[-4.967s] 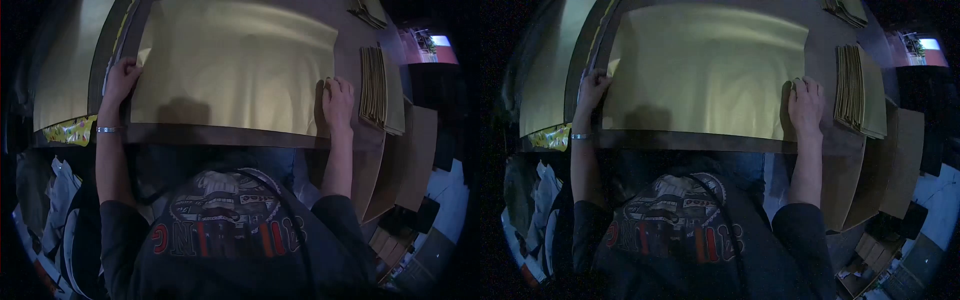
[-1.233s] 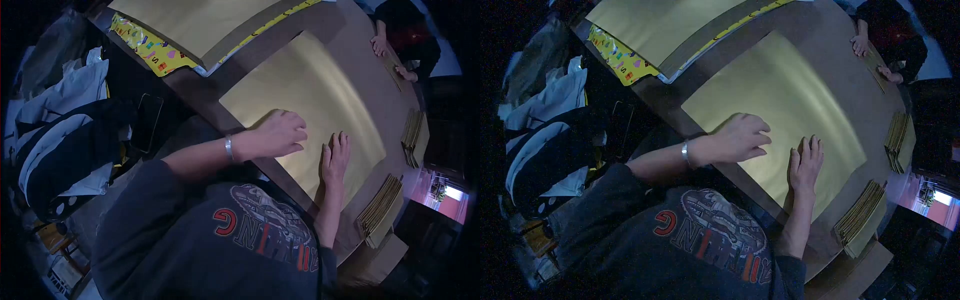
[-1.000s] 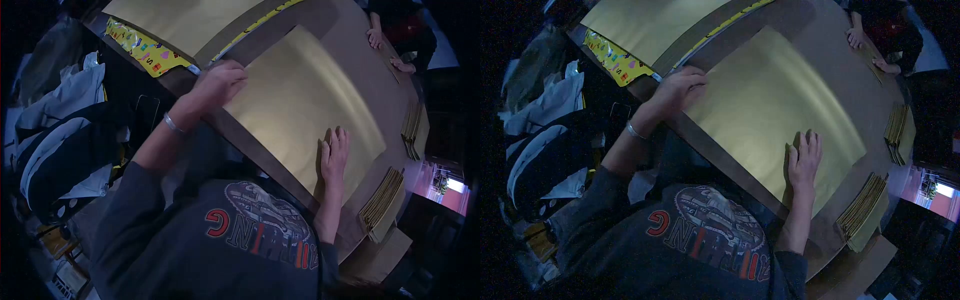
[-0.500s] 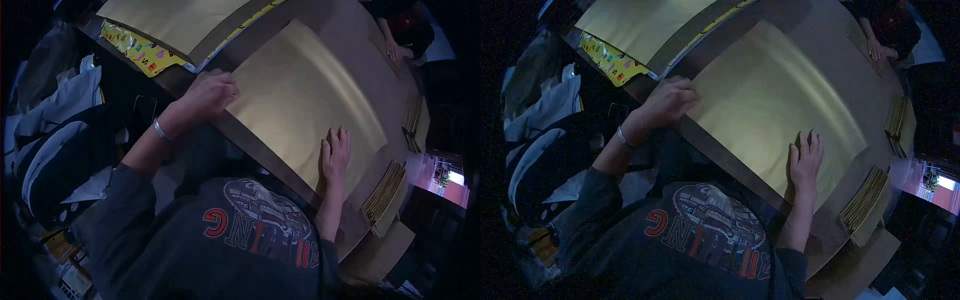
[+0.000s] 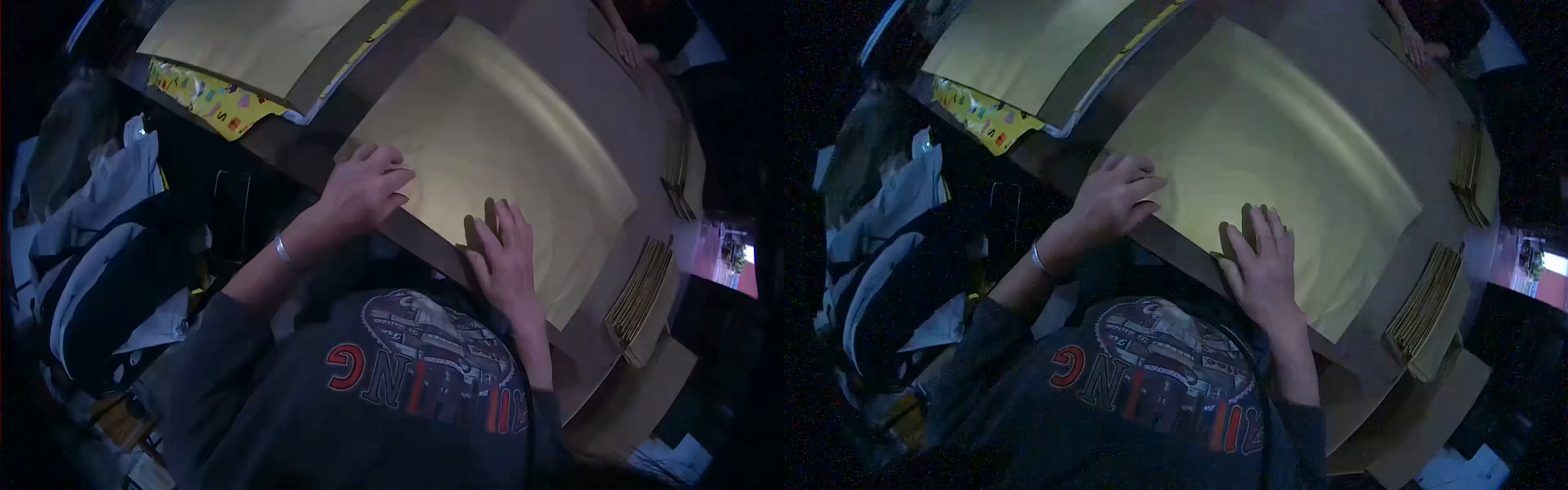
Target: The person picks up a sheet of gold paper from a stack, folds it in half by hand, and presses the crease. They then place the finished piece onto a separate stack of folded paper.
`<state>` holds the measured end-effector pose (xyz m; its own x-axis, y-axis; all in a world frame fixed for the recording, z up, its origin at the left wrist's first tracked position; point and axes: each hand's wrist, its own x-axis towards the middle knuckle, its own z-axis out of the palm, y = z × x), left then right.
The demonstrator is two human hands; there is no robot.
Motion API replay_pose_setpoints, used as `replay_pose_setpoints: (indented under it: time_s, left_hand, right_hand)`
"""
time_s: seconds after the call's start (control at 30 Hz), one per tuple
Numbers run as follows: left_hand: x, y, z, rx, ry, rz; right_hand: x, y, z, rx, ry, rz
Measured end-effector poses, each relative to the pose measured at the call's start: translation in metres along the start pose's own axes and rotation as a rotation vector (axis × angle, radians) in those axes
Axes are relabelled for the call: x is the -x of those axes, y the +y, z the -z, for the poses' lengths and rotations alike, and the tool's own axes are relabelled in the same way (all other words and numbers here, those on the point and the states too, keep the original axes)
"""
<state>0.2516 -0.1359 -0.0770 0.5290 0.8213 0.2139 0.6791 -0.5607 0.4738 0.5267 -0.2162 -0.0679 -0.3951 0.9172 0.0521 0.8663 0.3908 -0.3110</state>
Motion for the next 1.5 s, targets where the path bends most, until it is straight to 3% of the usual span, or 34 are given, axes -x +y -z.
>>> replay_pose_setpoints:
  time_s: [0.1,0.37,0.6,1.07,1.17,1.27,1.37,1.4,1.5]
  left_hand:
    - [-0.005,0.004,0.002,-0.025,0.001,-0.001]
    - [-0.024,0.044,-0.02,0.067,-0.231,-0.258]
    - [-0.033,0.045,-0.034,0.053,-0.17,-0.395]
    - [-0.037,0.045,-0.035,0.068,-0.124,-0.371]
    - [-0.037,0.041,-0.038,0.017,-0.167,-0.33]
    - [-0.039,0.043,-0.035,-0.006,-0.207,-0.306]
    - [-0.041,0.047,-0.032,-0.005,-0.228,-0.281]
    - [-0.041,0.048,-0.031,-0.014,-0.21,-0.289]
    - [-0.049,0.042,-0.03,-0.011,-0.273,-0.28]
  right_hand:
    - [0.006,0.002,-0.018,0.061,0.027,-0.048]
    - [0.017,0.003,-0.021,-0.047,0.16,-0.09]
    - [0.03,0.002,-0.024,-0.086,0.243,-0.07]
    - [0.059,0.02,0.0,-0.075,0.228,-0.158]
    - [0.057,0.039,0.012,0.003,0.321,-0.259]
    - [0.034,0.051,0.018,0.098,0.426,-0.195]
    - [0.005,0.047,0.013,0.119,0.298,-0.233]
    - [-0.004,0.049,0.01,0.078,0.146,-0.29]
    - [-0.017,0.066,-0.019,0.11,0.081,-0.356]
